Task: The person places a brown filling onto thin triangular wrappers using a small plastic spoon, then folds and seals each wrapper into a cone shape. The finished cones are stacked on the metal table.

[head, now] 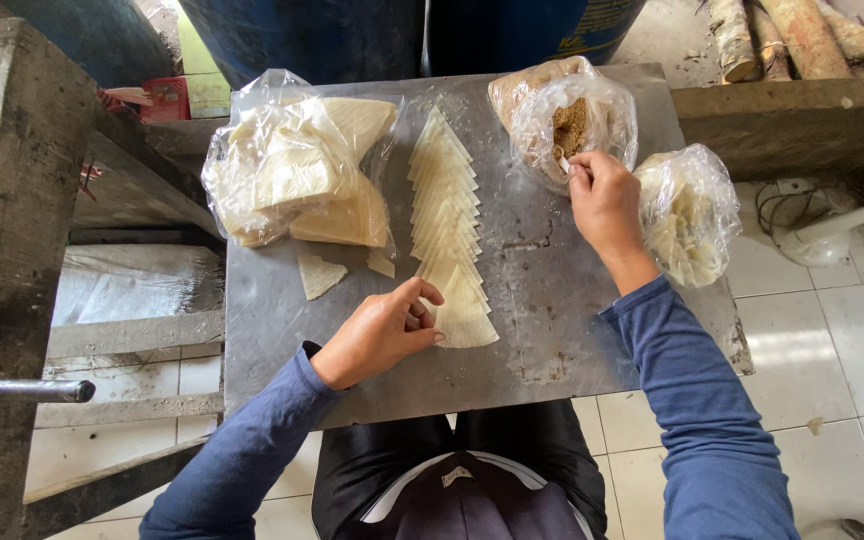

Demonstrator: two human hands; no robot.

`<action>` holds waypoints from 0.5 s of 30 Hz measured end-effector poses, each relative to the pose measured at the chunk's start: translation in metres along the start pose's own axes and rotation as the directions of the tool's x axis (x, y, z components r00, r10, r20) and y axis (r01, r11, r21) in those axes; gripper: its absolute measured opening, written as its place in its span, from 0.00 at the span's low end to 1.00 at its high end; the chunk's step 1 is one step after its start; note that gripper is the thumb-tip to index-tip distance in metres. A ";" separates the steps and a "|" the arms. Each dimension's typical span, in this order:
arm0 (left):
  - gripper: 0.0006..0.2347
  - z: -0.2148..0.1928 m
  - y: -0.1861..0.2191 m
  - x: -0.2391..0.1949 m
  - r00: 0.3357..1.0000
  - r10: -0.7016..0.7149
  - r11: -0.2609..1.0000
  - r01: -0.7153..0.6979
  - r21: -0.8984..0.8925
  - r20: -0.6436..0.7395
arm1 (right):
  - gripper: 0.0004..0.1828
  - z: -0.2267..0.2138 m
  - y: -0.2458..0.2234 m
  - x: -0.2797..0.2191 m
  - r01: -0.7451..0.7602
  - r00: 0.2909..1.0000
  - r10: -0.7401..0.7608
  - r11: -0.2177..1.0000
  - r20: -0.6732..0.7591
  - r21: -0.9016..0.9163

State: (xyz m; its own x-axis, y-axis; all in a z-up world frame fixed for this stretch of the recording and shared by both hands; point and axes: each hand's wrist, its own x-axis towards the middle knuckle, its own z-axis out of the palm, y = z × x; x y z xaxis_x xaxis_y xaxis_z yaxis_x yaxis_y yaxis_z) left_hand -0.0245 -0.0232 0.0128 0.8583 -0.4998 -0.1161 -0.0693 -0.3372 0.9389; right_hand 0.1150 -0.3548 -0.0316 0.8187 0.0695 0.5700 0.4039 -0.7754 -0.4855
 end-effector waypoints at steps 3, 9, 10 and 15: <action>0.14 -0.001 -0.002 0.000 1.000 -0.018 0.999 0.018 0.034 0.004 | 0.05 -0.003 0.007 -0.001 -0.177 0.984 0.175 0.982 0.036 0.064; 0.14 -0.001 -0.003 0.000 1.000 -0.004 1.000 0.004 0.009 0.001 | 0.05 -0.006 0.008 -0.001 -0.106 0.994 0.106 0.994 -0.018 0.029; 0.14 -0.001 -0.003 0.000 1.000 -0.014 1.000 0.014 0.012 0.003 | 0.05 -0.007 0.007 -0.002 -0.189 0.982 0.189 0.976 0.008 0.106; 0.15 -0.002 -0.004 0.001 1.000 -0.031 0.999 0.031 -0.006 0.003 | 0.06 -0.021 -0.002 -0.001 -0.352 0.935 0.344 0.857 0.093 0.377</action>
State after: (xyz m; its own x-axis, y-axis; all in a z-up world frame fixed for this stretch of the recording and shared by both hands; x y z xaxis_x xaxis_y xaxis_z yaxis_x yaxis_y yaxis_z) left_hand -0.0227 -0.0208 0.0093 0.8585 -0.4916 -0.1462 -0.0397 -0.3480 0.9366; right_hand 0.1043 -0.3667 -0.0173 0.9417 -0.1434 0.3045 0.2113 -0.4524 -0.8664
